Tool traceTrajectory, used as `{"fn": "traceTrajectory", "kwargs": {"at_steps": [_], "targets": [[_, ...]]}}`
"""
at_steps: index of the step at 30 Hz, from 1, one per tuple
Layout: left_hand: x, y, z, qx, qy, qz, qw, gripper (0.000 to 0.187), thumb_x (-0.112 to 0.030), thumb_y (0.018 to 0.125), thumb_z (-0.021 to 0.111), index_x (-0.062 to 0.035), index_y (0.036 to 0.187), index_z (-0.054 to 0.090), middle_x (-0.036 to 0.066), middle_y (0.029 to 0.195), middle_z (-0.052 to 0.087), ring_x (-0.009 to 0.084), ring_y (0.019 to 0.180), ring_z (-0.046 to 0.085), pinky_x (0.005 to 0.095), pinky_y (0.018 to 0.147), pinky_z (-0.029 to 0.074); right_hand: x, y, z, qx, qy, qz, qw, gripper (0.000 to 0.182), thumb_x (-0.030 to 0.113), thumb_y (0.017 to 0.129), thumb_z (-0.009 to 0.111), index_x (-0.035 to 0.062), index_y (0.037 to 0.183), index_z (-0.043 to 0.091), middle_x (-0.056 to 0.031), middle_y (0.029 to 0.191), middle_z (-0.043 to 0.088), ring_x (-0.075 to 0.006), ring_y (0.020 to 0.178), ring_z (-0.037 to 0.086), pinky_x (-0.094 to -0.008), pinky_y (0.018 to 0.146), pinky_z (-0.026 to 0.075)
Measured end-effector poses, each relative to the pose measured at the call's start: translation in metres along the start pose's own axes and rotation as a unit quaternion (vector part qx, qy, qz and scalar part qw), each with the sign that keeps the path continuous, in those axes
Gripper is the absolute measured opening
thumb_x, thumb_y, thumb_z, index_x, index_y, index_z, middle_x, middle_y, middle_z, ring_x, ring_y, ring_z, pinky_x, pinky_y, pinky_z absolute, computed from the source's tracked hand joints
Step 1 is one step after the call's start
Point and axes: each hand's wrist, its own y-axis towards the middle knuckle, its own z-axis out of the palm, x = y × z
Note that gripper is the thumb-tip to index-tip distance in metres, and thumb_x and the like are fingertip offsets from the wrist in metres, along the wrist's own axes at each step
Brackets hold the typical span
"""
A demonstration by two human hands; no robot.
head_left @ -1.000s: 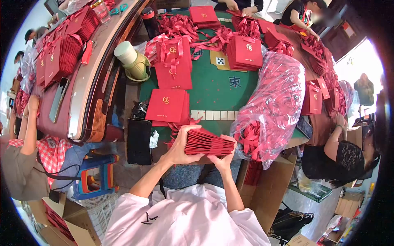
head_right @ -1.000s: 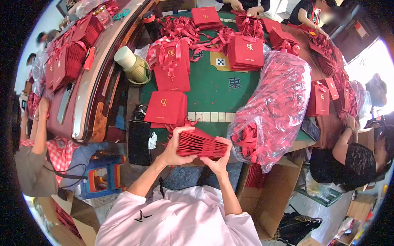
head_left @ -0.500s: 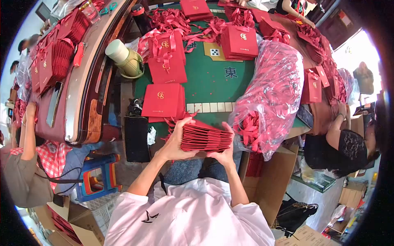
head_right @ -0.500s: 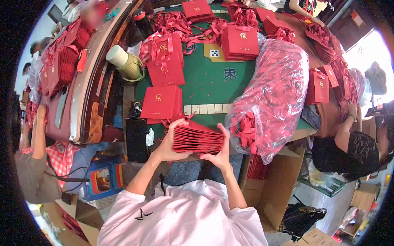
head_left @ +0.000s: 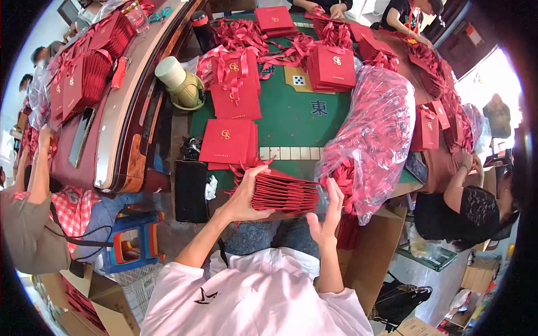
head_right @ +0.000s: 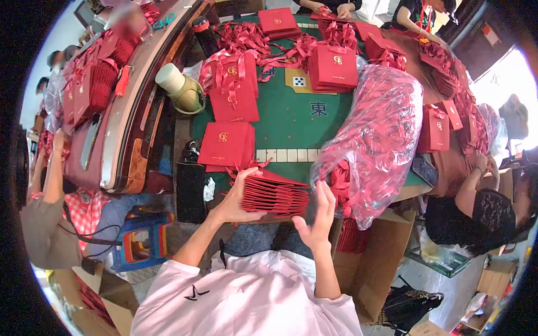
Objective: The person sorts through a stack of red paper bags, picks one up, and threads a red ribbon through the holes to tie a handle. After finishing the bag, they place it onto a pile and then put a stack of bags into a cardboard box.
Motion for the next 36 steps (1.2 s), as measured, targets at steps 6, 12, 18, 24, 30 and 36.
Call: {"fn": "traceTrajectory", "kwargs": {"at_steps": [6,12,18,24,30,36], "targets": [[-0.006,0.001,-0.001,-0.016,-0.005,-0.001,1.000,0.106,-0.018,0.059,0.087,-0.0025,0.145,0.027,0.020,0.132,0.044,0.0366,0.125,0.045,0.0444,0.108,0.037,0.061,0.032,0.026,0.165,-0.300,-0.085,0.936,0.069,0.041,0.092,0.056,0.0036,0.148,0.038,-0.0169,0.152,0.037,-0.0399,0.144,0.028,-0.0566,0.116,0.017],[-0.005,0.003,-0.004,0.000,-0.012,-0.008,1.000,0.105,-0.019,0.058,0.088,-0.0022,0.143,0.029,0.019,0.132,0.044,0.0368,0.126,0.044,0.0440,0.108,0.038,0.054,0.037,0.019,0.186,-0.287,-0.082,0.936,0.061,0.035,0.095,0.053,0.0023,0.145,0.041,-0.0154,0.150,0.040,-0.0371,0.142,0.031,-0.0539,0.115,0.020],[-0.007,0.004,-0.005,0.018,0.008,-0.031,0.999,0.090,-0.019,0.059,0.089,-0.0037,0.132,0.039,0.017,0.127,0.047,0.0342,0.122,0.048,0.0426,0.104,0.041,0.028,0.025,0.013,0.088,-0.093,0.005,0.992,0.049,0.022,0.099,0.046,-0.0031,0.140,0.045,-0.0209,0.145,0.043,-0.0390,0.138,0.038,-0.0481,0.114,0.027],[-0.007,0.002,-0.006,0.008,0.038,-0.055,0.998,0.077,-0.017,0.060,0.090,-0.0047,0.123,0.046,0.012,0.119,0.053,0.0281,0.114,0.057,0.0380,0.099,0.045,-0.012,0.004,-0.002,0.038,0.141,0.038,0.989,0.079,0.046,0.089,0.063,-0.0020,0.146,0.037,-0.0163,0.144,0.039,-0.0294,0.136,0.039,-0.0426,0.112,0.034],[-0.009,0.005,-0.006,0.001,0.038,-0.066,0.997,0.070,-0.017,0.061,0.090,-0.0063,0.116,0.049,0.011,0.112,0.058,0.0264,0.105,0.061,0.0372,0.092,0.049,-0.039,-0.010,0.008,0.089,0.090,0.071,0.989,0.087,0.017,0.069,0.087,0.0015,0.141,0.041,-0.0132,0.136,0.047,-0.0245,0.128,0.049,-0.0371,0.107,0.040],[-0.009,-0.008,-0.012,0.014,0.036,-0.085,0.996,0.067,-0.016,0.060,0.091,-0.0059,0.113,0.050,0.010,0.109,0.058,0.0238,0.102,0.062,0.0351,0.089,0.049,-0.026,-0.015,0.019,0.076,0.064,0.088,0.991,0.071,0.002,0.067,0.085,0.0018,0.128,0.048,-0.0116,0.123,0.054,-0.0218,0.113,0.057,-0.0344,0.099,0.046]]}}
